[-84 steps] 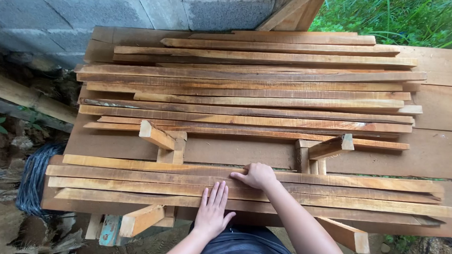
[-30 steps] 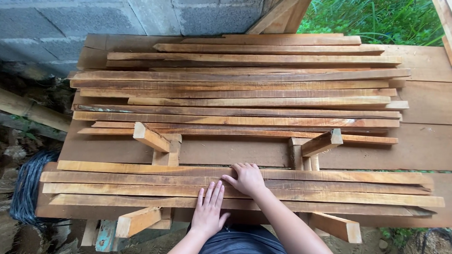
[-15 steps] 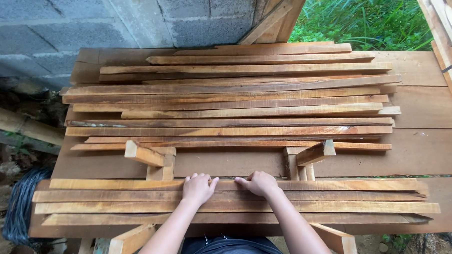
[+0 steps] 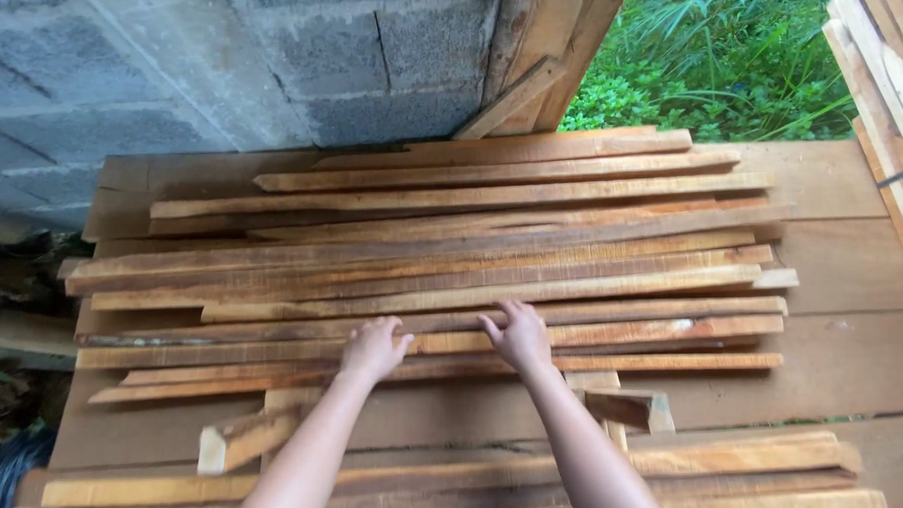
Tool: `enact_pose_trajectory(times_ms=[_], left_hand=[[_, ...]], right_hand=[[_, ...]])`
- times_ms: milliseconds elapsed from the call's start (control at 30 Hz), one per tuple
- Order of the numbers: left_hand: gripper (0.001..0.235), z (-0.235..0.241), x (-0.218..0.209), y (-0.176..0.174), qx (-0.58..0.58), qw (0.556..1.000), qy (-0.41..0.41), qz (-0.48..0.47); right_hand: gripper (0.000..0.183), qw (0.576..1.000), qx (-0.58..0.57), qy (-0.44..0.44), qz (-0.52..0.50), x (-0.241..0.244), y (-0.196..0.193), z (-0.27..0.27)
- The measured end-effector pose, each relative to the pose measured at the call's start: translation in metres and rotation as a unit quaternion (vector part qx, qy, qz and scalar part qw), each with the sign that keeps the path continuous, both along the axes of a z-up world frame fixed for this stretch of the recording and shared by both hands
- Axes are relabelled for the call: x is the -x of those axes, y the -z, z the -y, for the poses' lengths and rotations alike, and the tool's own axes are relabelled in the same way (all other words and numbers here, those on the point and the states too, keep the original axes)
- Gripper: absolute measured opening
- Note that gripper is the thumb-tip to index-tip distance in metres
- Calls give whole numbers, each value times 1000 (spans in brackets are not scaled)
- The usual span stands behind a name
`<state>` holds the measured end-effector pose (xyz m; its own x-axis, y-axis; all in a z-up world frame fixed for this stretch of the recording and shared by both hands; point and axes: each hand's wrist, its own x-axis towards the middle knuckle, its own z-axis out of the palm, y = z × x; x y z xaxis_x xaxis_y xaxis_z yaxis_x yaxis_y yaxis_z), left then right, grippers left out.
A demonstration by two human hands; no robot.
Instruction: The person stacks long wooden planks on a wooden workbench. They pick up planks from a pile, align them, and place them in a neat stack. The person handles the planks by hand throughout the process.
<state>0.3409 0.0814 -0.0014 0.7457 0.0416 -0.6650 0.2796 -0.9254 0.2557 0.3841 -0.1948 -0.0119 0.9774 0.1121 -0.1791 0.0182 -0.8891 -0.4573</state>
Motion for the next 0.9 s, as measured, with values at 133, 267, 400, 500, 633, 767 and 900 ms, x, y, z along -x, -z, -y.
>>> enact_pose_trajectory(times_ms=[133, 267, 400, 500, 633, 767, 900], left_hand=[[65, -33, -82, 32, -4, 986, -1, 167], [77, -49, -143, 8, -56, 993, 1, 102], [69, -77, -190, 49, -82, 990, -1, 114], [67, -85, -215, 66, -127, 979, 49, 150], [65, -82, -235, 72, -143, 977, 56, 149], [59, -77, -248, 71, -200, 962, 112, 149], [55, -86, -243, 66, -204, 961, 107, 153]], right_hand=[[70, 995, 67, -61, 38, -90, -10, 4], [80, 988, 123, -87, 17, -150, 18, 13], [73, 985, 130, -84, 73, -197, 52, 27], [72, 979, 145, -102, 104, -227, 65, 34], [69, 979, 159, -109, 68, -250, 62, 33], [57, 955, 237, -160, 83, -267, 75, 43], [44, 946, 171, -226, 159, -267, 62, 60]])
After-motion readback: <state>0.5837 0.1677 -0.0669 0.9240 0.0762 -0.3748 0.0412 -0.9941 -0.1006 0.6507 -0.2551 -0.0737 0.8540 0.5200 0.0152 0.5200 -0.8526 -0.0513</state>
